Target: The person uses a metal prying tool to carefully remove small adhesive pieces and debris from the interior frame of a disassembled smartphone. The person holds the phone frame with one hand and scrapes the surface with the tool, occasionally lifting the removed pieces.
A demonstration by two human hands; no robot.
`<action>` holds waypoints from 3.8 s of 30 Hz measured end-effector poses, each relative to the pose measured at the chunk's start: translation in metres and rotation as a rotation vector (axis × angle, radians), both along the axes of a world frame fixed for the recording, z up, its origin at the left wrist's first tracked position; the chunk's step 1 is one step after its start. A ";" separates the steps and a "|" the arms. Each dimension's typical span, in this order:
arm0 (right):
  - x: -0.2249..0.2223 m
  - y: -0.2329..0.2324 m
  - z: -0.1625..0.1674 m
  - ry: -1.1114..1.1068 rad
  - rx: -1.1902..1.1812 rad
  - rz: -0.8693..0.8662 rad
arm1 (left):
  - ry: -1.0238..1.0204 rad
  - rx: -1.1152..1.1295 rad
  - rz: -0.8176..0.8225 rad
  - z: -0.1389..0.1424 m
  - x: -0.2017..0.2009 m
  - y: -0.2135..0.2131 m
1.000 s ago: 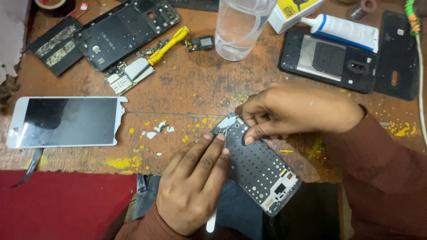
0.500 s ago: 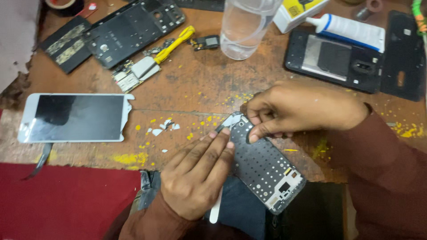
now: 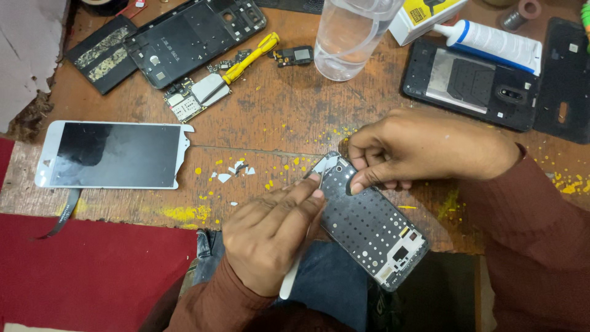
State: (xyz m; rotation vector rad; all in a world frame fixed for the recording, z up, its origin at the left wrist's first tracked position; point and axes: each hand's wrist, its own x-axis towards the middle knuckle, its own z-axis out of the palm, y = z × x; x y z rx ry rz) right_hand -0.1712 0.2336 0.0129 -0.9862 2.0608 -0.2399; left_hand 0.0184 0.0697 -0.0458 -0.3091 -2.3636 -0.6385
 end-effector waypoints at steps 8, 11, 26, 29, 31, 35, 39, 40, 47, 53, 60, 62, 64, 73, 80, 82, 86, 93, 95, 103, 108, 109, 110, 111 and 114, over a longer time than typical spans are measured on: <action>0.002 0.000 0.002 -0.039 0.020 -0.076 | -0.122 0.322 0.068 0.009 -0.004 0.003; 0.002 -0.001 0.002 -0.038 0.017 -0.067 | -0.178 0.392 0.085 0.014 -0.004 0.000; 0.005 -0.002 0.006 -0.053 0.021 -0.101 | -0.170 0.499 0.136 0.011 -0.003 0.005; 0.005 -0.001 0.006 -0.053 0.009 -0.097 | -0.203 0.633 0.125 0.009 -0.002 0.005; 0.005 -0.001 0.006 -0.059 0.007 -0.106 | -0.207 0.649 0.122 0.007 -0.001 0.005; 0.005 0.000 0.006 -0.056 -0.019 -0.100 | -0.151 0.529 0.132 0.003 0.002 0.001; 0.005 -0.001 0.005 -0.090 -0.051 -0.113 | -0.024 0.476 0.080 0.006 0.014 -0.008; 0.005 -0.001 0.005 -0.113 -0.058 -0.125 | -0.015 0.441 0.116 0.008 0.020 -0.012; 0.004 -0.001 0.004 -0.087 -0.041 -0.118 | 0.018 -0.039 0.196 0.021 0.041 -0.054; 0.003 -0.003 0.000 -0.061 0.017 -0.122 | -0.026 -0.236 0.217 0.026 0.043 -0.063; -0.001 -0.001 -0.008 -0.068 0.025 -0.089 | -0.027 0.062 0.213 0.021 0.054 -0.065; -0.002 0.000 -0.009 -0.064 0.052 -0.083 | -0.038 0.073 0.206 0.018 0.056 -0.066; -0.004 0.001 -0.011 -0.055 0.061 -0.078 | -0.048 0.109 0.193 0.016 0.058 -0.068; -0.004 0.002 -0.013 -0.027 0.074 -0.062 | -0.027 0.192 0.154 0.011 0.059 -0.071; -0.006 0.002 -0.013 -0.033 0.059 -0.059 | -0.003 0.316 0.145 0.005 0.058 -0.068; -0.006 0.001 -0.014 -0.026 0.046 -0.029 | -0.003 0.375 0.147 0.004 0.061 -0.067; -0.005 0.003 -0.013 -0.026 0.060 -0.048 | -0.002 0.401 0.135 0.003 0.069 -0.068; -0.006 0.003 -0.015 -0.039 0.072 -0.071 | -0.002 0.146 0.010 -0.002 0.067 -0.066; -0.006 0.003 -0.016 -0.036 0.072 -0.064 | -0.004 0.036 -0.014 -0.002 0.064 -0.065; -0.003 -0.001 -0.009 -0.050 0.014 -0.084 | 0.009 -0.103 0.031 -0.001 0.047 -0.075; -0.001 -0.004 -0.004 -0.044 0.032 -0.097 | 0.004 -0.248 -0.029 -0.005 0.057 -0.069; -0.001 -0.005 -0.004 -0.043 0.048 -0.108 | 0.015 -0.248 -0.010 -0.007 0.057 -0.070; 0.000 -0.006 -0.005 -0.042 0.035 -0.091 | 0.028 -0.245 0.006 -0.009 0.054 -0.072; 0.000 -0.007 -0.005 -0.039 0.022 -0.076 | 0.041 -0.242 0.020 -0.011 0.051 -0.074; 0.001 -0.005 -0.003 -0.052 0.015 -0.096 | 0.033 -0.208 0.050 -0.014 0.042 -0.080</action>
